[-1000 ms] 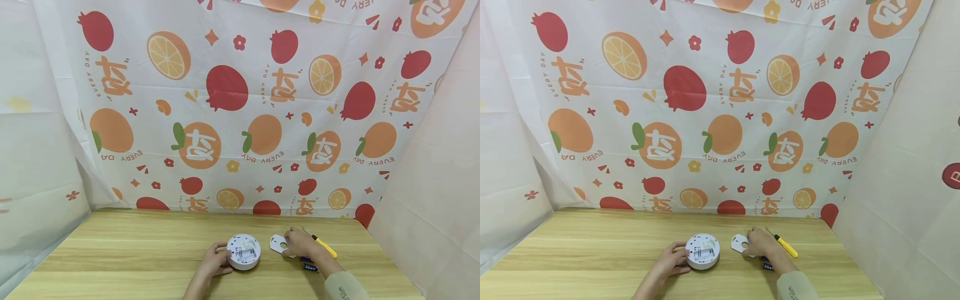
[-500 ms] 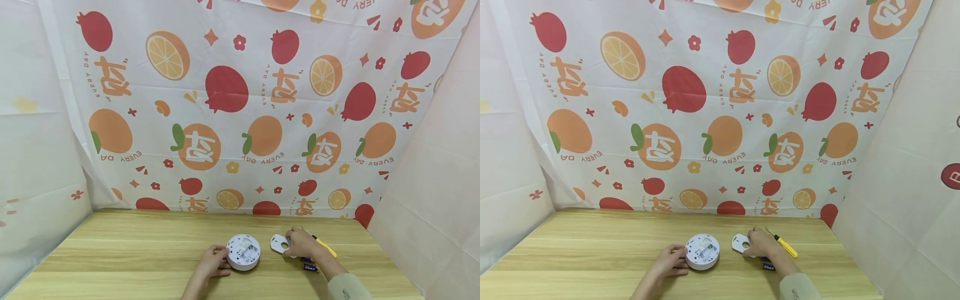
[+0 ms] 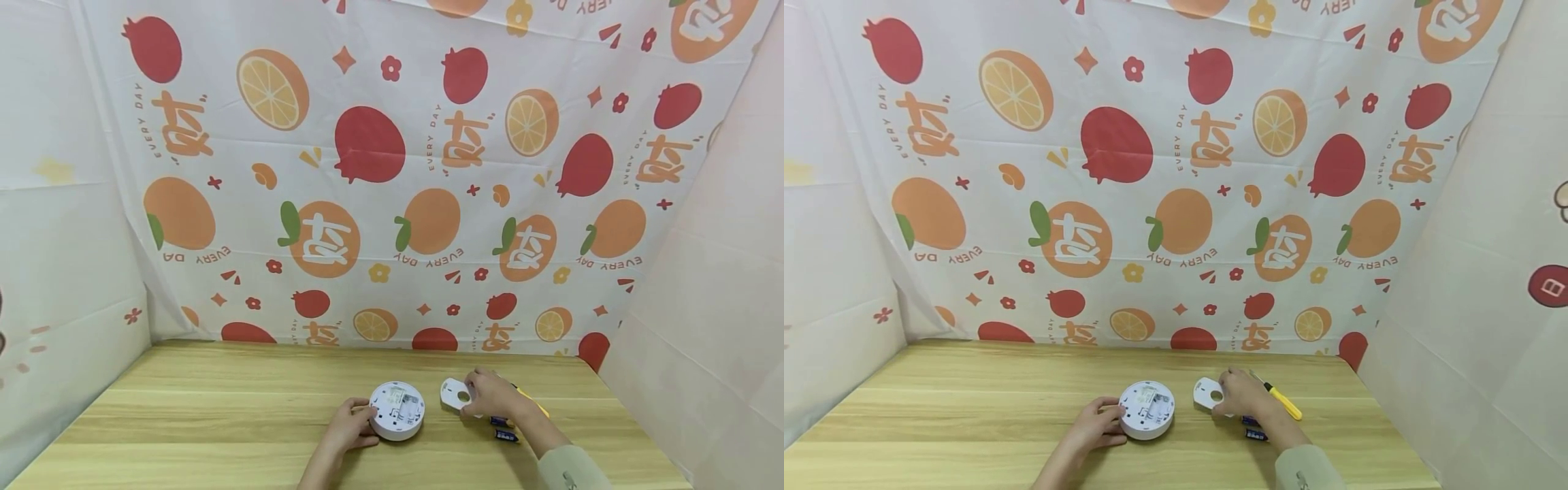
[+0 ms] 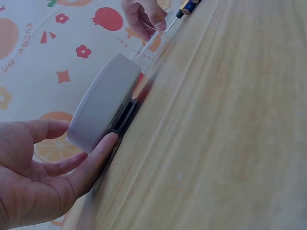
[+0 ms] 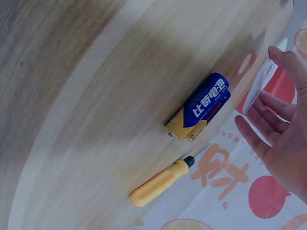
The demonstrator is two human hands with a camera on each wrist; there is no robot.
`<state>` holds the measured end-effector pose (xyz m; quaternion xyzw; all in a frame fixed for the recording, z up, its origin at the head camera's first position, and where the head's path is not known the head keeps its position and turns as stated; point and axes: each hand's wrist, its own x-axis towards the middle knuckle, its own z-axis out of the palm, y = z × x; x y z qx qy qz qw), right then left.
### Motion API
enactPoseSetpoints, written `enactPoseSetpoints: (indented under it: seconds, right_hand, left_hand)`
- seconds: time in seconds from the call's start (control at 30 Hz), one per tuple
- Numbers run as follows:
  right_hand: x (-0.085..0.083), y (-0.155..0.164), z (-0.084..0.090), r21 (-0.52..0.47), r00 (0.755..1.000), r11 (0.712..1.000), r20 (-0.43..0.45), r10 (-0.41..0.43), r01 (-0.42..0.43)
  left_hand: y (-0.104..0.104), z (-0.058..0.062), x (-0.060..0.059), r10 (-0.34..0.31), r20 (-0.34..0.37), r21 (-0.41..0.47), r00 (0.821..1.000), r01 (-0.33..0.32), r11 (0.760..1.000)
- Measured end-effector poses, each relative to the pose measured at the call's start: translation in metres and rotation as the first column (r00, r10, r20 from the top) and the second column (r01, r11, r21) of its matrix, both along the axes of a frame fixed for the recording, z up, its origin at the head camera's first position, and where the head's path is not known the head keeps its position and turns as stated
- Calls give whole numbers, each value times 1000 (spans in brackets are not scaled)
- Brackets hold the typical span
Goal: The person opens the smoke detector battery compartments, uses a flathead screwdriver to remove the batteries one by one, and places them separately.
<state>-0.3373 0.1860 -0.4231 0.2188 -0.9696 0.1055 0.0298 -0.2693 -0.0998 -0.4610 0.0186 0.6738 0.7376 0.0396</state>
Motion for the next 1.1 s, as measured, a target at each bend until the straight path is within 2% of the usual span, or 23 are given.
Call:
enactPoseSetpoints:
  seconds: [0.33, 0.73, 1.1]
  right_hand:
    - [2, -6, 9, -16, 999, 998, -15, 53, -53]
    - [8, -26, 26, 45, 981, 985, -84, 172, -169]
    - [23, -62, 40, 69, 963, 962, -42, 266, -263]
  left_hand:
    - [1, -1, 2, -25, 10, 41, 1000, 25, 999]
    - [0, 0, 4, -30, 30, 62, 999, 29, 998]
    - [2, 1, 8, -28, 13, 52, 1000, 28, 998]
